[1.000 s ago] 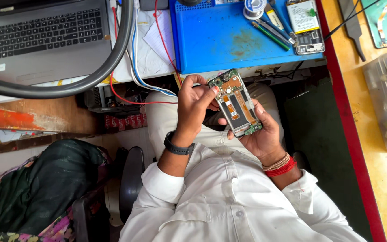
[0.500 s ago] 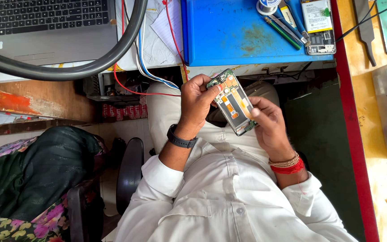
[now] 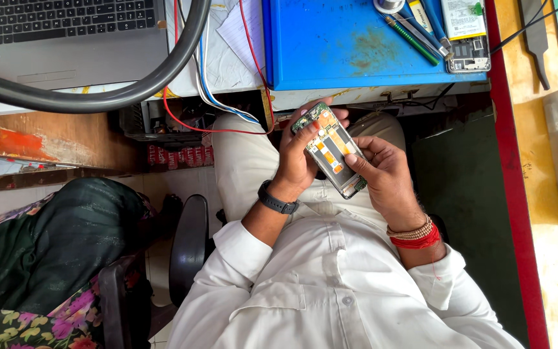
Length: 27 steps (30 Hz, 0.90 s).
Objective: The person disassembles a smartphone at a repair bench, lifting out the internal assembly and working on the motherboard with a small tool. They separate the board from the frame, handle the battery, reassemble the phone, and hold it up near the laptop at the end.
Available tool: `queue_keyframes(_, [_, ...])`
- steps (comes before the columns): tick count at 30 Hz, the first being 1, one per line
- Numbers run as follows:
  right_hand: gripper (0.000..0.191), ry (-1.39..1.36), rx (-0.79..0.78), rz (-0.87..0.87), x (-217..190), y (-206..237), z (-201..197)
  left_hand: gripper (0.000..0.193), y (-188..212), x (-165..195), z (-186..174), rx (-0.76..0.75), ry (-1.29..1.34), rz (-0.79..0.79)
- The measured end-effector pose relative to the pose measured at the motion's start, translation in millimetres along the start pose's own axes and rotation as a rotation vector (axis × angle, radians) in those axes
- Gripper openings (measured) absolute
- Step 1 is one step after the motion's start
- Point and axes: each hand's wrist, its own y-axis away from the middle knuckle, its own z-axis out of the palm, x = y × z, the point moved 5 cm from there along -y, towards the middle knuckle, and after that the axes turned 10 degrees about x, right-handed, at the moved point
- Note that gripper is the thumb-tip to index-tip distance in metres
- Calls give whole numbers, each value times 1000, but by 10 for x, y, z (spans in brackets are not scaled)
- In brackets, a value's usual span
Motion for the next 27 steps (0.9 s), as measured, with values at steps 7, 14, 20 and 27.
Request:
queue_keyframes(7, [20, -2, -15, 23, 17, 22, 33, 88, 64, 26, 243, -206, 191, -63])
queue_keyframes(14, [17, 149, 94, -91, 28, -12, -65, 84, 76, -39, 221, -232, 239, -60])
queue_keyframes(20, [15, -146, 56, 108, 62, -55, -35, 79, 108, -52, 232, -227, 290, -94])
queue_keyframes(27, [19, -195, 102, 224, 12, -52, -18, 80, 114, -35, 292, -239, 224, -84])
